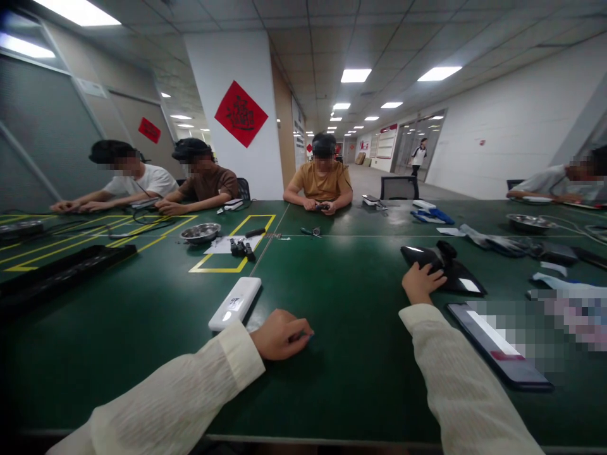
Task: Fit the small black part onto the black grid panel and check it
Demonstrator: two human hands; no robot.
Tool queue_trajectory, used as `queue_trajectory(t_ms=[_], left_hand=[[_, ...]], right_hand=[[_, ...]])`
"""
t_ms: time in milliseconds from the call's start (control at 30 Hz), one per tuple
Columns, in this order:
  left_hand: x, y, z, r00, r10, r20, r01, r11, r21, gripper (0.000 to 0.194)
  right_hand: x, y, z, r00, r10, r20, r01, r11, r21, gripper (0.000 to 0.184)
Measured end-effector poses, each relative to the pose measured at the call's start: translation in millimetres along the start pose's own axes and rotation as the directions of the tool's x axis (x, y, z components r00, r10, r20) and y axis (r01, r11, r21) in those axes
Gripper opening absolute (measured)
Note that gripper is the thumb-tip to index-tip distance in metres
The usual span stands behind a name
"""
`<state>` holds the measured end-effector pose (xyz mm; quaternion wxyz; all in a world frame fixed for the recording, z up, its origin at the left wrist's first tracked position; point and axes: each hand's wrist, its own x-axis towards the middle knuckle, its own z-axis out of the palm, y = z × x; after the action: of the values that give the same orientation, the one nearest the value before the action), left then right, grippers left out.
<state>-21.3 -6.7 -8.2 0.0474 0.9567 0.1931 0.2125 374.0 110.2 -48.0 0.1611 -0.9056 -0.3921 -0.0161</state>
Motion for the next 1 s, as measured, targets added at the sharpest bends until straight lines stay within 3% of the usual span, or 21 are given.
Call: queue_trajectory(t_ms=[133, 333, 500, 767, 1000], left_hand=[[2, 2, -2.2, 1.0, 0.019, -0.007, -0.019, 1.0, 0.009, 0.015], [4, 1, -2.4, 0.997, -0.058, -0.052, 0.057, 0.998, -0.02, 0.015], [5, 1, 0.0, 0.999, -0.02, -0.031, 0.018, 0.998, -0.067, 0.014], [1, -1, -1.3, 1.0, -0.013, -0.02, 0.011, 0.995, -0.099, 0.015], [-2, -2, 0.1, 0.999, 0.038, -0.039, -0.042, 0.992, -0.12, 0.013]], right_hand=[[-4, -1, -2, 1.0, -0.008, -0.019, 0.007, 1.0, -0.002, 0.052], [-7, 3, -4, 0.999, -0.028, -0.017, 0.028, 1.0, 0.003, 0.052], [-5, 6, -5, 1.0, -0.03, -0.004, 0.03, 1.0, 0.01, 0.052], [-2, -1, -7, 1.0, 0.022, 0.011, -0.022, 1.0, 0.017, 0.052], [4, 12, -19, 0.993, 0.098, 0.063, -0.102, 0.993, 0.065, 0.055]])
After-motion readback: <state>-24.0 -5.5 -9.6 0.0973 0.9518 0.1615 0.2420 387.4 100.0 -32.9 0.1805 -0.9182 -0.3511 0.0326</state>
